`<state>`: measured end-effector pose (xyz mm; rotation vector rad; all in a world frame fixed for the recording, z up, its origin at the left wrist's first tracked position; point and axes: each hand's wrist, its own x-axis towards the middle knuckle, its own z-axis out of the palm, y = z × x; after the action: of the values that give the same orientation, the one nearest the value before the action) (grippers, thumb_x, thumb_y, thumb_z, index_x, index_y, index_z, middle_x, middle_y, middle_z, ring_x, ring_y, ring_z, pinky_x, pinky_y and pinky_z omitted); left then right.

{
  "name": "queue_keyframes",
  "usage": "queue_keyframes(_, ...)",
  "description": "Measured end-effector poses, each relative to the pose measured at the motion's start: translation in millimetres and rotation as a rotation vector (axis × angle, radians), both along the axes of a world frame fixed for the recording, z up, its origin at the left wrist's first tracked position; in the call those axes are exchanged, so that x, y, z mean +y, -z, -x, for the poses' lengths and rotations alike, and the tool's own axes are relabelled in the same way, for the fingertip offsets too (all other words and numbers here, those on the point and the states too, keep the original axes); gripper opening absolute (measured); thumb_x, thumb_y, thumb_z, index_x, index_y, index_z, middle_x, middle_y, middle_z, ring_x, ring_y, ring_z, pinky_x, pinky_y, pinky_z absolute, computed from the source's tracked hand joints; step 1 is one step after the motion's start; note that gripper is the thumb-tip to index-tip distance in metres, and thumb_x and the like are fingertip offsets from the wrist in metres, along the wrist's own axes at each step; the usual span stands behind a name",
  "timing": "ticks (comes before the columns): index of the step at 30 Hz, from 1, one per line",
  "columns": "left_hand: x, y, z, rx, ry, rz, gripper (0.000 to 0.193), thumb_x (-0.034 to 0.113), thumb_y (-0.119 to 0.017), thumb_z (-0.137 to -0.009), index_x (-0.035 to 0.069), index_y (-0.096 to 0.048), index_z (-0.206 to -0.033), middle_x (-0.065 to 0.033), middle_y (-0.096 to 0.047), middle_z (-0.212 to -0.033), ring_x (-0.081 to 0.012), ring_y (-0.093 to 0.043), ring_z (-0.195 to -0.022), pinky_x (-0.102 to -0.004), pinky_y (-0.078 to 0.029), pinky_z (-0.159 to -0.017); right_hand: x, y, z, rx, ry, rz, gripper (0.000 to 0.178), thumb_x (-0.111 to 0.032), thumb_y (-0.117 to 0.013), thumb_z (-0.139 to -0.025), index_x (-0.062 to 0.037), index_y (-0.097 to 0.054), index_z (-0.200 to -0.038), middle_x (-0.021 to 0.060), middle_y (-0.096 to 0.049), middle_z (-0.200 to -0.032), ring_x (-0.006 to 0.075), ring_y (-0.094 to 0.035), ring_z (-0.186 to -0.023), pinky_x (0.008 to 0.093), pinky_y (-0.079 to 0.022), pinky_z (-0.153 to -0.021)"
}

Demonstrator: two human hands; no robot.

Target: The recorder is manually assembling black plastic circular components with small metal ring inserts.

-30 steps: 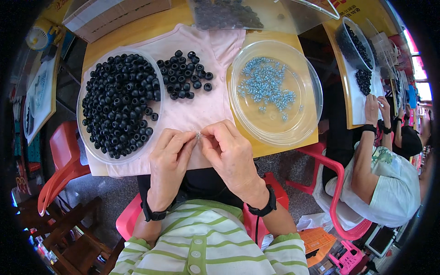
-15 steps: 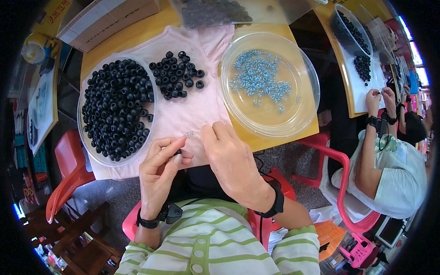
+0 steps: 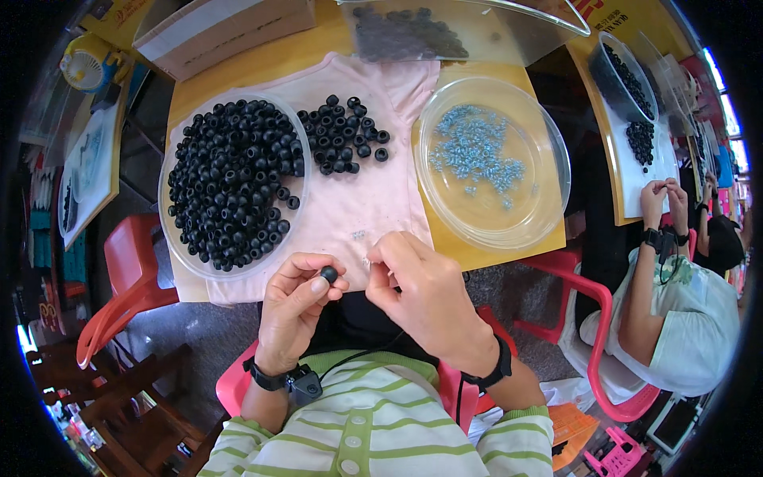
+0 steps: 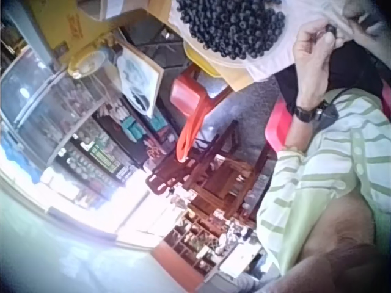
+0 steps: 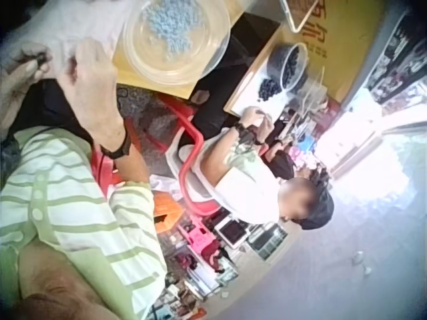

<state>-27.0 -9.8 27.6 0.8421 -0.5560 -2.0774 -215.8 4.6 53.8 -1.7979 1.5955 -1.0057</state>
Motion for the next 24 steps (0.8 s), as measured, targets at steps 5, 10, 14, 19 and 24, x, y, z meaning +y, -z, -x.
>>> queue_keyframes(5,4.8,5.9,3.6,0.013,0.023,0.023,0.024,0.004,-0.062,-0.092,0.001,-0.058,-0.115,-0.0121,-0.063,-0.108,-0.0162,-0.064,-0.093,-0.0274,-0.052,-0.083,4.7,-10.2,-6.2,-0.132,-0.020,0.082,0.024,0.010,-0.069,-0.073,-0.0012,-0.057,-0.091,0.0086,-0.060,-0.082,0.0181,-0.065,-0.067,0.0268,-0.054,-0.056)
queue_keyframes(10,5.6,5.4,5.2,0.091,-0.027,0.064,0.029,0.001,-0.061,-0.093,-0.001,-0.056,-0.121,-0.0105,-0.064,-0.106,-0.0169,-0.066,-0.098,-0.0280,-0.054,-0.087,11.3,-14.1,-5.2,-0.129,-0.011,0.057,0.024,0.008,-0.072,-0.074,-0.0012,-0.060,-0.092,0.0078,-0.062,-0.083,0.0165,-0.065,-0.065,0.0257,-0.054,-0.056)
queue_keyframes(14,4.2,2.8,4.9,0.075,-0.012,0.020,0.028,-0.001,-0.061,-0.092,-0.002,-0.058,-0.120,-0.0122,-0.066,-0.110,-0.0171,-0.066,-0.098,-0.0289,-0.055,-0.087,15.1,-15.2,-4.1,-0.153,-0.003,0.054,0.022,0.006,-0.072,-0.074,-0.0020,-0.061,-0.092,0.0074,-0.062,-0.081,0.0155,-0.064,-0.063,0.0266,-0.054,-0.055)
queue_keyframes(19,10.4,3.1,2.2,-0.005,0.002,0.090,0.027,-0.001,-0.062,-0.092,-0.003,-0.062,-0.119,-0.0144,-0.067,-0.113,-0.0164,-0.066,-0.096,-0.0293,-0.055,-0.087,14.7,-18.2,-5.3,-0.154,-0.025,0.035,0.022,0.007,-0.073,-0.073,-0.0014,-0.063,-0.091,0.0070,-0.065,-0.082,0.0127,-0.065,-0.064,0.0242,-0.054,-0.055)
queue_keyframes(24,11.8,-0.2,1.7,-0.117,0.013,0.159,0.026,-0.002,-0.064,-0.091,-0.003,-0.064,-0.116,-0.0132,-0.068,-0.110,-0.0160,-0.067,-0.096,-0.0286,-0.055,-0.088,15.0,-20.2,-5.7,-0.006,-0.046,0.092,0.022,0.005,-0.072,-0.072,-0.0029,-0.062,-0.089,0.0075,-0.063,-0.080,0.0178,-0.064,-0.064,0.0276,-0.053,-0.055)
